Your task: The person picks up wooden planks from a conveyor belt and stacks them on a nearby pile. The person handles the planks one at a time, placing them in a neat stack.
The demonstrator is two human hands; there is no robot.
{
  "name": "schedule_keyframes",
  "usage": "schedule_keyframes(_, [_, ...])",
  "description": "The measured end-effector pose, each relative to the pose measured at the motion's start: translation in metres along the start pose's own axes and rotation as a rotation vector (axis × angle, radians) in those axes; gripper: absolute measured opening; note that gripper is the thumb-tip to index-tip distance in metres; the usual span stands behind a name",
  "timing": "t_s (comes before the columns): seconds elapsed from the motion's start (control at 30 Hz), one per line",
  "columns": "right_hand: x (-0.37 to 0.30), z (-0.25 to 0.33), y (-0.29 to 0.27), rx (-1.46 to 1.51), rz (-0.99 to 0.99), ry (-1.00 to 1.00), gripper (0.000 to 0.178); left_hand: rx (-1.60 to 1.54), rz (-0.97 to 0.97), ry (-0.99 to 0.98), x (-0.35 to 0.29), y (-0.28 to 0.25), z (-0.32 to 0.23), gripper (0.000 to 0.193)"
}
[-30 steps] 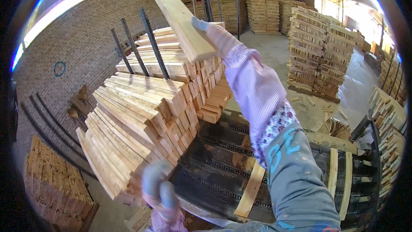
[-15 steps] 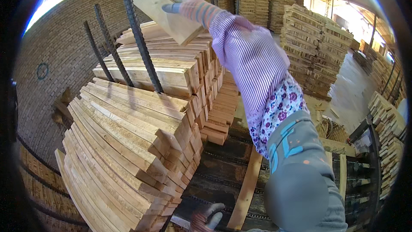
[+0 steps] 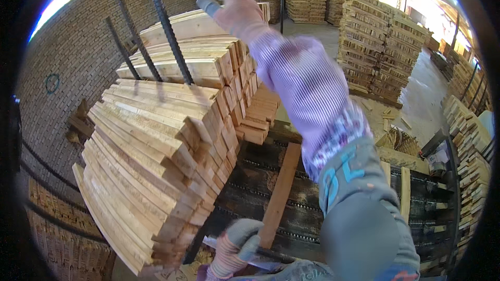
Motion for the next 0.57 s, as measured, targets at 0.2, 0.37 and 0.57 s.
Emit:
schedule_keyframes(0.2, [-0.159, 0.086, -0.031, 0.879, -0.299, 0.078, 0.062, 0.715, -0.462, 0.671, 0.0, -0.031, -0.125, 0.045])
schedule_keyframes(0.37, [-0.155, 0.117, -0.007, 0.456, -0.156, -0.002, 0.058, 0.998, -0.792, 0.303, 0.073, -0.045, -0.15, 0.108])
schedule_keyframes(0.57, [-0.15, 0.098, 0.023, 0.897, -0.029, 0.162, 0.053, 0.885, -0.815, 0.031, 0.093, -0.079, -0.124, 0.12])
Point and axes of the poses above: each hand's wrist, its own x-axis towards the middle knuckle, its own y-axis out of the palm, z = x × y, the point moved 7 cm from there along x, towards the middle knuckle, and after that the axes turned 8 degrees about -x, right-handed, at the moved point
